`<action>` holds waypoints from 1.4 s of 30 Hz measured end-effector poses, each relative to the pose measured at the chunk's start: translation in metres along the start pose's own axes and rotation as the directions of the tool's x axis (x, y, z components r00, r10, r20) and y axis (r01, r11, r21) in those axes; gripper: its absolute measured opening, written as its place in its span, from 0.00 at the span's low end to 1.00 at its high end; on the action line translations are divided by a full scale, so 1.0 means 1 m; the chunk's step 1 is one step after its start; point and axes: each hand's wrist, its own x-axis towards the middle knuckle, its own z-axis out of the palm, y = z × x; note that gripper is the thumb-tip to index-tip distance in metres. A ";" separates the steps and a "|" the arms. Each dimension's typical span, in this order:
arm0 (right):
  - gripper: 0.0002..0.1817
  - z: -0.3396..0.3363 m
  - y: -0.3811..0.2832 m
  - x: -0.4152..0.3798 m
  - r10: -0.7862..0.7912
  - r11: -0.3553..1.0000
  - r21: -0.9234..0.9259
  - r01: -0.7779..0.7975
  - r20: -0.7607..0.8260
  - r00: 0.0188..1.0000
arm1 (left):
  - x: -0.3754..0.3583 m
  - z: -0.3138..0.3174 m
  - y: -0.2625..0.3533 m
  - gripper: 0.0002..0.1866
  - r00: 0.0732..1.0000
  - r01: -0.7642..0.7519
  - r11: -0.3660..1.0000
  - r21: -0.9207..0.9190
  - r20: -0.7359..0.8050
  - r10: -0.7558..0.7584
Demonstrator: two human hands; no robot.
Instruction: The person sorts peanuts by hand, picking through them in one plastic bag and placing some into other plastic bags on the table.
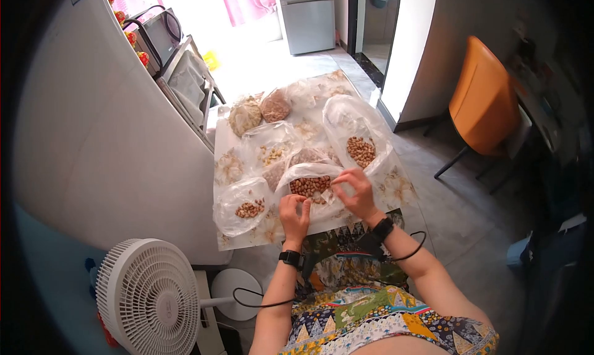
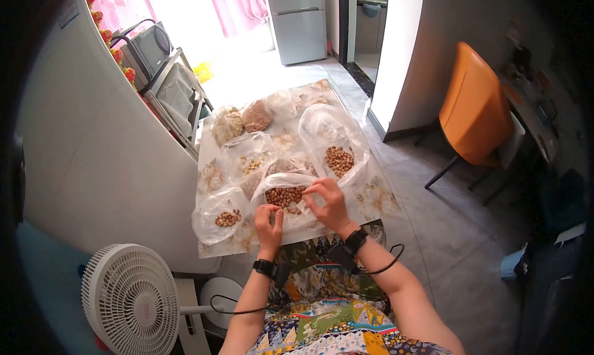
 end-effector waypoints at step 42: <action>0.07 0.042 0.025 -0.031 -0.003 1.000 -0.024 0.011 0.304 0.953 | 0.005 0.004 0.005 0.05 0.997 -0.074 0.990 0.121 0.021 0.072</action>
